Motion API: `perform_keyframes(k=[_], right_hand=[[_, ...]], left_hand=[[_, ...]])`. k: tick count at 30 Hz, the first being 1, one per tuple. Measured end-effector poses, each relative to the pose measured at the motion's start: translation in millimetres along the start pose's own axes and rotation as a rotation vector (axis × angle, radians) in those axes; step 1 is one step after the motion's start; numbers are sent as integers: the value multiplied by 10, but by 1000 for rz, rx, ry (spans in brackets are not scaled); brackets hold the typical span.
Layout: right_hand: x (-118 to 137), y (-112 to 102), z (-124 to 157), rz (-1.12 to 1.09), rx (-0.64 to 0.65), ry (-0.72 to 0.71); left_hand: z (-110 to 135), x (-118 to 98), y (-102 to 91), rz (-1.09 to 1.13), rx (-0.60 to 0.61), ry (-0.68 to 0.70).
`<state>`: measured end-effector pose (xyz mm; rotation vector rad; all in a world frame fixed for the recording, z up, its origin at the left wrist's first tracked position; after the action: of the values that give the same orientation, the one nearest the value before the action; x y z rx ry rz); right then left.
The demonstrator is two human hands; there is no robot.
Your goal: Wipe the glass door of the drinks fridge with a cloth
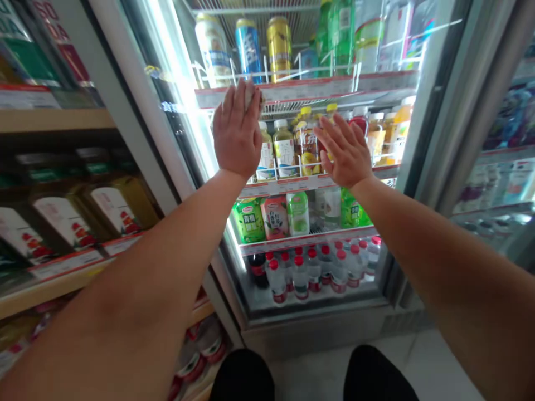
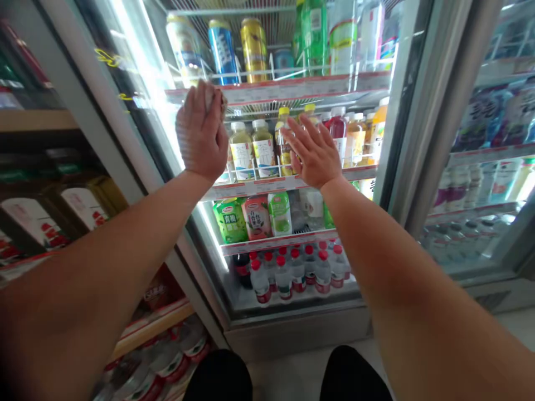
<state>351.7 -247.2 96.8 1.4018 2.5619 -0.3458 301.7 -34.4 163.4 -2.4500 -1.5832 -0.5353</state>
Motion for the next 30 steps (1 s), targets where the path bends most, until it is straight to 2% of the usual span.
perform_keyframes(k=[2, 4, 6, 9, 11, 13, 16, 18, 20, 21, 24, 26, 28, 30], right_hand=[[0, -2, 3, -4, -5, -2], [-3, -5, 6, -15, -14, -1], [-8, -6, 11, -19, -27, -2], [-25, -9, 19, -18, -68, -7], [-28, -10, 21, -21, -92, -17], [-20, -17, 19, -21, -104, -28], [-6, -38, 11, -13, -100, -27], [1, -52, 8, -6, -96, -23], [5, -61, 9, -2, -96, -24], [5, -63, 10, -2, -97, -25], [-6, -53, 14, -22, -95, -19], [-10, -45, 15, -33, -94, -18], [-7, -54, 13, -17, -108, -26], [5, -67, 12, 10, -124, -42]], left_hand=[[-64, -16, 49, 54, -34, -69], [-121, -175, 139, 54, -19, -85], [-144, -466, 273, 16, 63, -18], [-102, -903, 471, -20, 234, 159], [-85, -1014, 533, -32, 316, 249], [-139, -919, 519, -49, 333, 257], [-318, -526, 345, -57, 172, 74], [-341, -349, 243, -40, 71, -33], [-275, -363, 223, -20, 69, -39], [-221, -439, 248, -11, 119, 10], [-23, -738, 368, 7, 389, 293], [14, -771, 359, -22, 479, 418], [-110, -624, 271, -116, 400, 365], [-214, -456, 163, -212, 262, 225]])
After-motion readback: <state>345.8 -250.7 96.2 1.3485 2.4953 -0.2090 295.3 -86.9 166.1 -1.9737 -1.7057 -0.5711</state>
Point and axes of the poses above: each hand's wrist, its own z-axis away from the middle knuckle, its own y-axis out of the palm, x = y × z, the point moved 9 cm from there along -z, towards the middle knuckle, and after that the axes turned 11 degrees about -x, right-handed, at the moved point
